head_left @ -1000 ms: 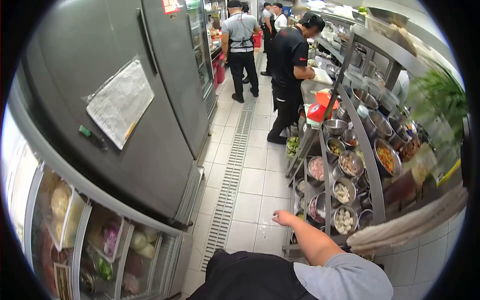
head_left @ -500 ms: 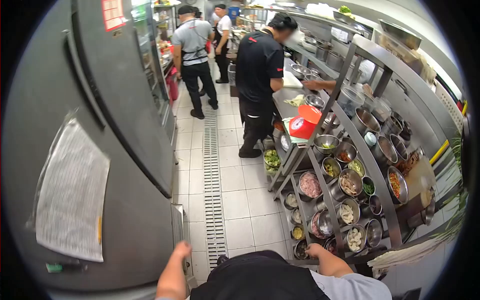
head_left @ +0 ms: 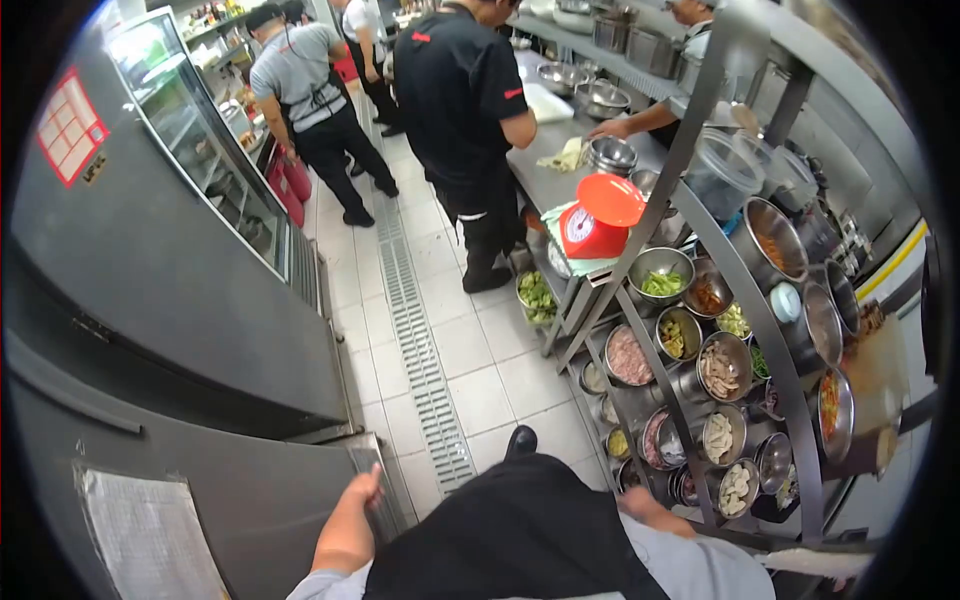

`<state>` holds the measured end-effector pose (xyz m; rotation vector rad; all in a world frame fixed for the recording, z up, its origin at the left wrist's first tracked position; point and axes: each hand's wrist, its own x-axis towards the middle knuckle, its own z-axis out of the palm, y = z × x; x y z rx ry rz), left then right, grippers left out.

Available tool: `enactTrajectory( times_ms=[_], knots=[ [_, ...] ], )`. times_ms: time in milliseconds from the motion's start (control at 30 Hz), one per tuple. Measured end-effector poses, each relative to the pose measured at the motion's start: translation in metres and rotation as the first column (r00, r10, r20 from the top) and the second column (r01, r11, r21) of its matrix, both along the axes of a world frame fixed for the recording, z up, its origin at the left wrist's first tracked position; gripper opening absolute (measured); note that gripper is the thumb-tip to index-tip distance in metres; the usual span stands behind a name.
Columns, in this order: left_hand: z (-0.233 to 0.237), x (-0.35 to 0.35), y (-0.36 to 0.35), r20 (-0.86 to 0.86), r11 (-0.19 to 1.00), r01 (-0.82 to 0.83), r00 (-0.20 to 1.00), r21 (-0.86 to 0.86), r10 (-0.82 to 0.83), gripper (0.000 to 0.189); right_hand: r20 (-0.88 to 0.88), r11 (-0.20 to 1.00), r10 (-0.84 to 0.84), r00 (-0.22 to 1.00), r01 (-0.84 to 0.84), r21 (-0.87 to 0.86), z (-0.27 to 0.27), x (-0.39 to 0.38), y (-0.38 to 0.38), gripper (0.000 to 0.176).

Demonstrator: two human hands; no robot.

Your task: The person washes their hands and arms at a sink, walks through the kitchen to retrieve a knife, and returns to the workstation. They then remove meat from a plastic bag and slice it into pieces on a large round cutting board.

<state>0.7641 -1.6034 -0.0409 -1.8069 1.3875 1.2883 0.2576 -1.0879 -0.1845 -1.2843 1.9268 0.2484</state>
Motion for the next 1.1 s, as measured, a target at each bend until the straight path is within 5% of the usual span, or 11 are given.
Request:
enactTrajectory(
  times_ms=[133, 433, 667, 800, 867, 900, 933, 967, 1000, 1033, 1100],
  knots=[
    [0.030, 0.041, 0.085, -0.139, 0.993, 0.051, 0.990, 0.104, -0.037, 0.067, 0.118, 0.991, -0.063, 0.991, 0.048, 0.126, 0.054, -0.062, -0.178, 0.064],
    [-0.043, 0.131, 0.106, -0.417, 0.993, -0.006, 0.907, 0.117, 0.055, 0.062, 0.085, 0.948, -0.194, 0.977, 0.209, -0.239, 0.176, -0.127, -0.486, 0.060],
    [-0.090, 0.119, -0.048, -0.640, 0.989, 0.081, 0.768, 0.127, 0.019, 0.058, -0.050, 0.970, -0.130, 0.990, 0.117, -0.212, 0.137, -0.125, -0.498, 0.058],
    [-0.096, 0.015, -0.236, -0.759, 0.976, 0.189, 0.650, 0.109, -0.041, 0.056, -0.161, 0.980, -0.198, 0.967, 0.200, -0.008, 0.071, -0.133, -0.403, 0.053],
    [-0.095, -0.002, -0.302, -0.804, 0.970, 0.221, 0.592, 0.098, -0.054, 0.055, -0.072, 0.809, -0.479, 0.875, 0.471, 0.352, 0.155, -0.110, -0.410, 0.046],
    [-0.124, -0.035, -0.344, -0.253, 0.815, 0.578, 0.782, -0.046, -0.569, 0.045, -0.152, 0.984, -0.149, 0.977, 0.161, 0.069, 0.135, -0.113, -0.382, 0.045],
    [-0.125, -0.059, -0.378, -0.079, 0.898, 0.436, 0.899, 0.057, -0.432, 0.040, -0.318, 0.956, 0.177, 0.931, -0.240, -0.169, 0.109, -0.115, -0.340, 0.044],
    [-0.089, -0.098, -0.405, 0.018, 0.907, 0.418, 0.908, 0.046, -0.419, 0.040, -0.317, 0.957, -0.159, 0.935, 0.067, -0.283, 0.100, -0.103, -0.319, 0.040],
    [-0.128, -0.104, -0.448, 0.009, 0.618, 0.786, 0.618, -0.015, -0.786, 0.024, -0.274, 0.851, -0.474, 0.837, 0.356, -0.387, 0.111, -0.094, -0.311, 0.037],
    [-0.129, -0.131, -0.481, 0.015, 0.482, 0.875, 0.483, -0.049, -0.876, 0.022, 0.078, 0.273, -0.945, 0.318, 0.896, -0.351, 0.145, -0.063, -0.324, 0.024],
    [-0.068, -0.200, -0.510, 0.099, 0.720, 0.692, 0.721, -0.051, -0.686, 0.037, 0.282, -0.096, -0.959, -0.011, 0.952, -0.291, 0.182, -0.018, -0.317, 0.021]
  ],
)
